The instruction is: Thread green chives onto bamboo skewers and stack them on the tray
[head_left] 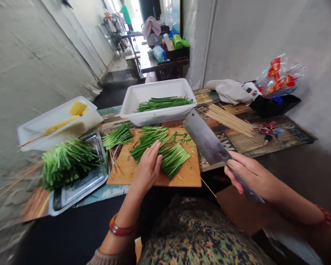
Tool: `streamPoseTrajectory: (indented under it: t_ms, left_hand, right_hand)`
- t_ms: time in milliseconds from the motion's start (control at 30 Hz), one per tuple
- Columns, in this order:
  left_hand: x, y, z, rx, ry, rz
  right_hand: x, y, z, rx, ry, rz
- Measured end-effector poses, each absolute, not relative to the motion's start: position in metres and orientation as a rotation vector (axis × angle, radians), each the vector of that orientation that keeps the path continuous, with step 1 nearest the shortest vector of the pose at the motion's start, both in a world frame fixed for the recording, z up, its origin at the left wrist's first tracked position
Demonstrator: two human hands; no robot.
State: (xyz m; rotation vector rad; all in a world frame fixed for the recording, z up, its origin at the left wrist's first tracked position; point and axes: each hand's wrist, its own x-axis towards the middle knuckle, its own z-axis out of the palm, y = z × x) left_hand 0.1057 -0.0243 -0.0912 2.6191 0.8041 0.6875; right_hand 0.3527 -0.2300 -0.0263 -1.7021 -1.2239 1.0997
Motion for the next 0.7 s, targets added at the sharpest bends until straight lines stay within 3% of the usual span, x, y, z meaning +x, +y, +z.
streamPoseTrajectory:
  t_ms: [167, 433, 700]
  left_hand:
    - [0.072, -0.031, -0.093, 2.667, 0.930, 0.706]
    - [0.089, -0.078, -0.108, 2.937, 0.801, 0.295]
    - [0.130, -0.103, -0.121, 2.839, 0.855, 0.441]
  right_hand:
    - [0.351, -0.238, -0.041, -1.681, -1.184, 1.155]
    - [0.344, -0.241, -0.053, -1.702, -1.208, 1.262]
    - [0.330, -0.235, -0.047, -1.693, -1.251, 1.278]
